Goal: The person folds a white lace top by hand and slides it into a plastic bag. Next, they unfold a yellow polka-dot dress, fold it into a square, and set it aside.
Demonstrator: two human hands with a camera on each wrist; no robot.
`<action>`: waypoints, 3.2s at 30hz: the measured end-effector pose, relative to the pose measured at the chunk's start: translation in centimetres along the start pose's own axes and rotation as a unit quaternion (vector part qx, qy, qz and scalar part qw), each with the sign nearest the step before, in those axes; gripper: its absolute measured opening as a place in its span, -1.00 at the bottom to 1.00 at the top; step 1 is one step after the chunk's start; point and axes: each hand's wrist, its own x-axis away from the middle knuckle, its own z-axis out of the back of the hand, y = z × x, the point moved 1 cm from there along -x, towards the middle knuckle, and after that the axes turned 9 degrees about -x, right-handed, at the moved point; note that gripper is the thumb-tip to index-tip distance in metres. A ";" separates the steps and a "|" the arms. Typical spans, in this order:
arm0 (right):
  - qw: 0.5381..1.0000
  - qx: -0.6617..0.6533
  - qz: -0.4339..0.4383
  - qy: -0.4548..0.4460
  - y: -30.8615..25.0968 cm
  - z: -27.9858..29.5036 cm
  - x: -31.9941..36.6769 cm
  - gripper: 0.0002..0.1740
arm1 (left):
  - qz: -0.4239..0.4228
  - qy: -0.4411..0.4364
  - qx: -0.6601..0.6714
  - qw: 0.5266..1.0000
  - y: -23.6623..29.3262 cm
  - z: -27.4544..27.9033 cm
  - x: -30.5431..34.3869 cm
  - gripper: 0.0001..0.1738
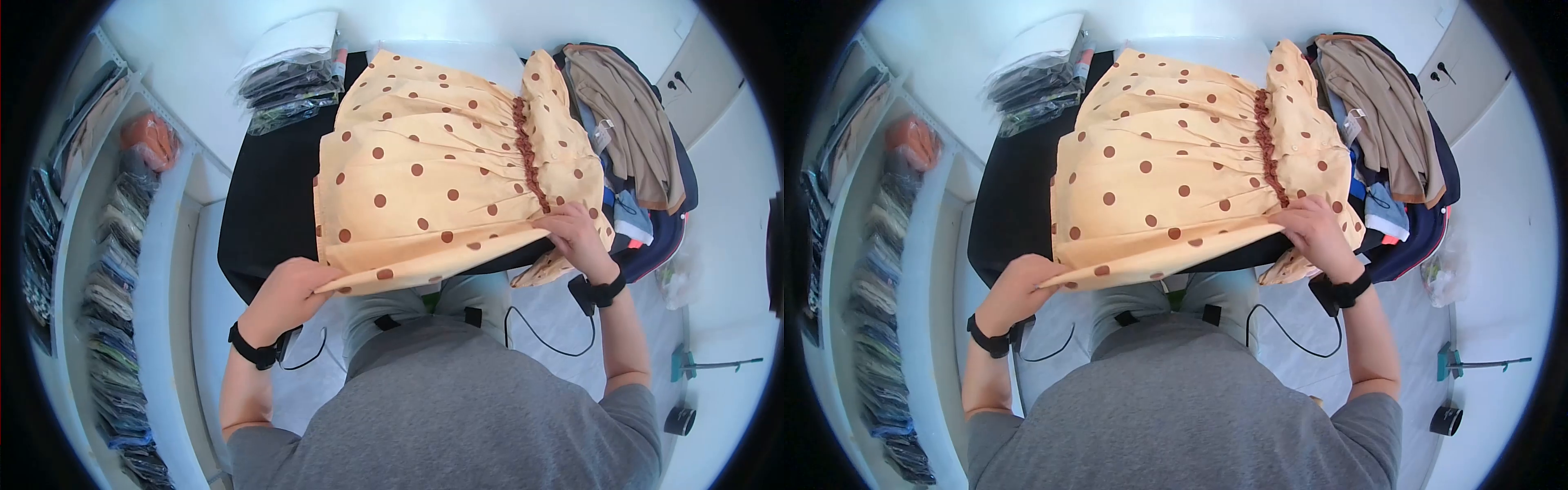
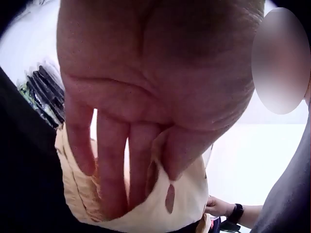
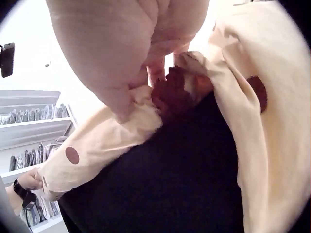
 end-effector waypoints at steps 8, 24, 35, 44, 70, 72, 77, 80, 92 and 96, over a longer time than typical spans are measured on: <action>0.997 -0.061 0.017 0.034 -0.1 -1.6 0.7 -0.74 | -0.055 -0.057 0.085 0.993 -0.2 3.7 -0.8 -0.89; 0.982 -0.175 -0.026 0.068 0.5 -2.7 0.6 -0.93 | 0.237 -0.090 0.077 0.964 -14.5 8.4 -20.8 -0.55; 0.981 -0.178 -0.012 0.078 1.4 -3.3 0.6 -0.89 | 0.083 0.016 -0.242 0.967 -16.5 1.3 -28.5 -0.69; 0.982 -0.173 -0.011 0.072 1.3 -3.3 0.8 -0.92 | 0.020 0.189 -0.469 0.862 -15.7 4.4 -29.8 -0.75; 0.996 -0.041 0.063 0.045 -1.8 -3.3 1.5 -0.56 | 0.042 0.027 0.126 0.991 -5.0 -0.4 -1.9 -0.07; 0.997 -0.039 0.038 0.046 -2.1 -3.5 1.5 -0.57 | 0.031 0.023 0.094 0.995 -5.4 -0.8 -0.8 -0.16; 0.996 -0.042 0.039 0.064 -2.0 -4.1 1.7 -0.59 | 0.209 0.197 0.160 0.944 -7.2 -1.0 -0.6 -0.67; 0.996 -0.032 0.033 0.082 -2.4 -4.6 1.9 -0.56 | 0.244 0.197 0.092 0.945 -8.8 -1.9 -2.5 -0.70; 0.988 -0.003 0.049 0.144 -1.9 -6.6 2.9 -0.51 | 0.313 0.157 -0.046 0.936 -7.0 -2.6 -3.6 -0.67; 0.989 -0.007 0.048 0.138 -2.0 -6.5 2.8 -0.53 | 0.319 0.144 -0.061 0.935 -6.6 -2.5 -3.2 -0.74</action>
